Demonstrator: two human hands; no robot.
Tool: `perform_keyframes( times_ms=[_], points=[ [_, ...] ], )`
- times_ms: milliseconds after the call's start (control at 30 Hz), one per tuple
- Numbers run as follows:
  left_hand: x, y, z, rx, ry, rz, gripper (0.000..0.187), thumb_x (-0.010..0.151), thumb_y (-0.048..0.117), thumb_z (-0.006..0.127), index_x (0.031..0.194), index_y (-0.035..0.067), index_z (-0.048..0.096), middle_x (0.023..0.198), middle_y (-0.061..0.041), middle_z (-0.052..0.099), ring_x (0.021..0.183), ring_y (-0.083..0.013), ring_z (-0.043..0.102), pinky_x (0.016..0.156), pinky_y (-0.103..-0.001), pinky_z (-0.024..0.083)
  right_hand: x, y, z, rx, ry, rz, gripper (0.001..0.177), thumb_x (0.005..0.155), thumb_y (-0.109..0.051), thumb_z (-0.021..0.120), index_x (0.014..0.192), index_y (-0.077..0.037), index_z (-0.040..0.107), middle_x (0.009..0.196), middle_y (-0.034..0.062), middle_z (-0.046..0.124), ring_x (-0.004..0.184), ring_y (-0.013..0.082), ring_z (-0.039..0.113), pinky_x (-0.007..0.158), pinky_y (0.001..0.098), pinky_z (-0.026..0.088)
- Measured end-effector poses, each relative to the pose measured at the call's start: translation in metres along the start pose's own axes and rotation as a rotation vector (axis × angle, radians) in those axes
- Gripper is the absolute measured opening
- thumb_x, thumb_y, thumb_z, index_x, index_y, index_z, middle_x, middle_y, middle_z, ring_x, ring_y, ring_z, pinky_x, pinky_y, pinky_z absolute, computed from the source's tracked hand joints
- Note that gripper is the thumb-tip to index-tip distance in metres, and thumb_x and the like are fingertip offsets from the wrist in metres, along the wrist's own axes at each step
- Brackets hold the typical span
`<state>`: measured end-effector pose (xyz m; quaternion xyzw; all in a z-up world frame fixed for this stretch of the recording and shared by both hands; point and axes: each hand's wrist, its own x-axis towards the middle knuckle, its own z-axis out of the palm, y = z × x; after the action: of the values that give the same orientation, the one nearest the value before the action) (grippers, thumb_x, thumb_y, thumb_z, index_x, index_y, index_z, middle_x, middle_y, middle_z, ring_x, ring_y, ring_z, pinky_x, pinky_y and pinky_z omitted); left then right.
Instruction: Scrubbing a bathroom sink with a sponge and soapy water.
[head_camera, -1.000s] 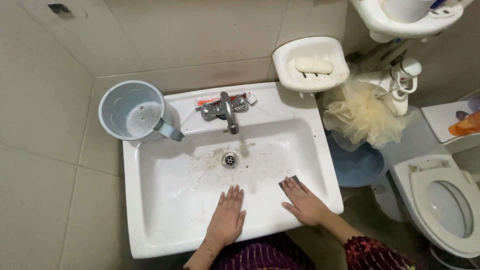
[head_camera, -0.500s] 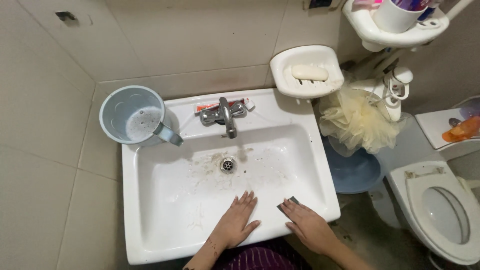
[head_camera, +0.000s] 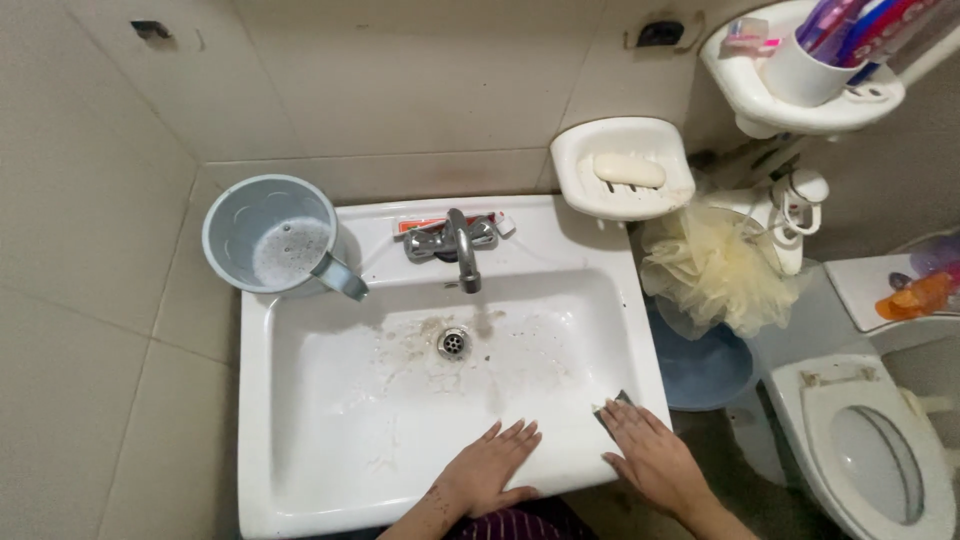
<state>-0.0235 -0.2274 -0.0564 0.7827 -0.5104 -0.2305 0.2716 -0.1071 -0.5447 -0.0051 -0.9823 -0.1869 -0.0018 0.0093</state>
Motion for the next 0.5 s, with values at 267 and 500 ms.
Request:
perform_keyframes(
  times_ms=[267,500],
  points=[
    [0.0,0.001,-0.003,0.001,0.0,-0.028,0.089,0.1,0.061,0.049,0.161,0.0,0.028,0.17,-0.019,0.028,0.158,-0.032,0.022,0.127,-0.049,0.016,0.054,0.02,-0.021,-0.14,-0.292,-0.01,0.071,0.099,-0.049,0.042,0.148,0.003,0.041,0.158,0.0181,0.04,0.146,0.0289,0.031,0.12,0.0421,0.019],
    [0.005,-0.005,0.006,0.058,-0.041,-0.034,0.091,0.099,0.064,0.049,0.161,0.002,0.024,0.169,-0.018,0.024,0.157,-0.0304,0.019,0.126,-0.047,0.014,0.074,0.003,-0.041,-0.255,-0.522,0.118,0.073,0.104,-0.052,0.028,0.151,0.004,0.031,0.161,0.0167,0.029,0.152,0.0255,0.02,0.125,0.0403,0.008]
  ],
)
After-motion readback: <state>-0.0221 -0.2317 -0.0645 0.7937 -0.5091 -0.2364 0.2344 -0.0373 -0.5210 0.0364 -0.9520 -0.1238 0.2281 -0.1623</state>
